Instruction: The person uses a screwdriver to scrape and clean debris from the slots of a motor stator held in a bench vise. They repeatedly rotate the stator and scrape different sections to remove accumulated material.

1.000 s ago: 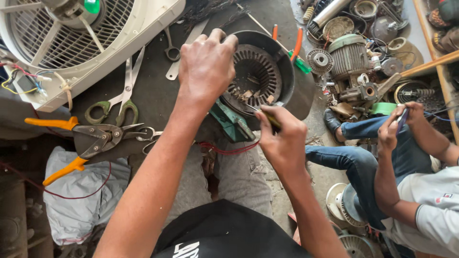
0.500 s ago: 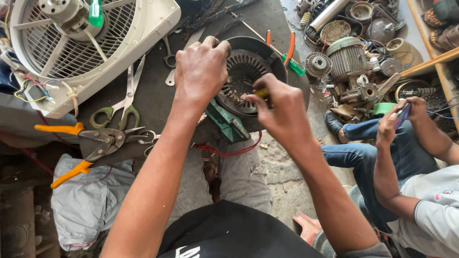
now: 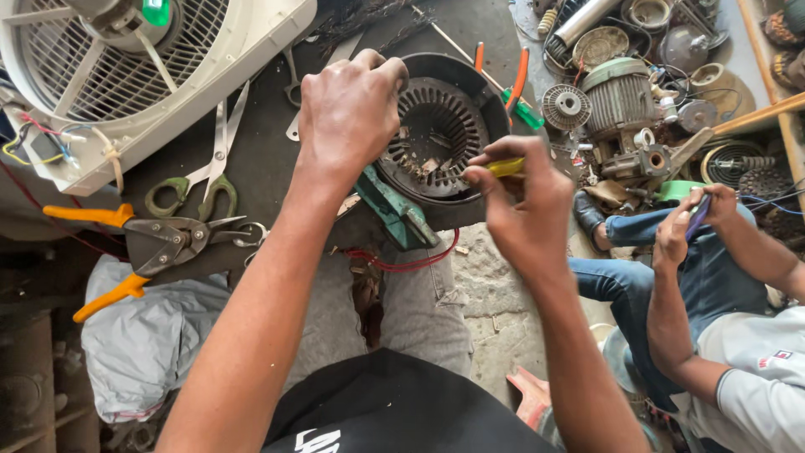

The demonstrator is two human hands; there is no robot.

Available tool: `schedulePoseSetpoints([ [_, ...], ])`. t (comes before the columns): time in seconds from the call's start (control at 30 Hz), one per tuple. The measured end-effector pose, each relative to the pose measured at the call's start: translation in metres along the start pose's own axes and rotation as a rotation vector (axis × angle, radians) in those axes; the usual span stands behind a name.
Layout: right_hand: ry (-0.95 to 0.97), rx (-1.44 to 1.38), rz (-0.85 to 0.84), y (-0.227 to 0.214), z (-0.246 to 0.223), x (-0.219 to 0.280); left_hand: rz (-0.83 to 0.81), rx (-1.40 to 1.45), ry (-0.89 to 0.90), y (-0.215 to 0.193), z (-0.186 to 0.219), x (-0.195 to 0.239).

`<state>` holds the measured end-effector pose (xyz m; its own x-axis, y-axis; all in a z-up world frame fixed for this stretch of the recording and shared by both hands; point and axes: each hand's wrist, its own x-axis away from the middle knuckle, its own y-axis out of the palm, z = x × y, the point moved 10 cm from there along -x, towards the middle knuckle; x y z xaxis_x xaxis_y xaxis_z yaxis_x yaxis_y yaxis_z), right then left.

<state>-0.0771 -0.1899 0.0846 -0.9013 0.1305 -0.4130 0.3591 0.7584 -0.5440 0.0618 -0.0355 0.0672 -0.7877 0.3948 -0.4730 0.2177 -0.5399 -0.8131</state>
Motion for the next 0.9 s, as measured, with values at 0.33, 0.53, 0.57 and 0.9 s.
schedulePoseSetpoints([
  [0.33, 0.009, -0.016, 0.067, 0.016, 0.010, 0.012, 0.018, 0.007, -0.002, 0.000, -0.002, 0.001],
  [0.53, -0.001, 0.015, 0.084, 0.017, 0.000, 0.011, 0.031, 0.004, -0.006, -0.001, -0.003, 0.000],
  [0.57, -0.012, 0.021, 0.080, 0.018, -0.003, 0.010, 0.027, 0.003, -0.009, -0.001, -0.003, 0.001],
  [0.9, -0.194, 0.132, -0.032, 0.036, -0.029, 0.011, 0.046, -0.010, -0.006, -0.002, -0.005, 0.002],
])
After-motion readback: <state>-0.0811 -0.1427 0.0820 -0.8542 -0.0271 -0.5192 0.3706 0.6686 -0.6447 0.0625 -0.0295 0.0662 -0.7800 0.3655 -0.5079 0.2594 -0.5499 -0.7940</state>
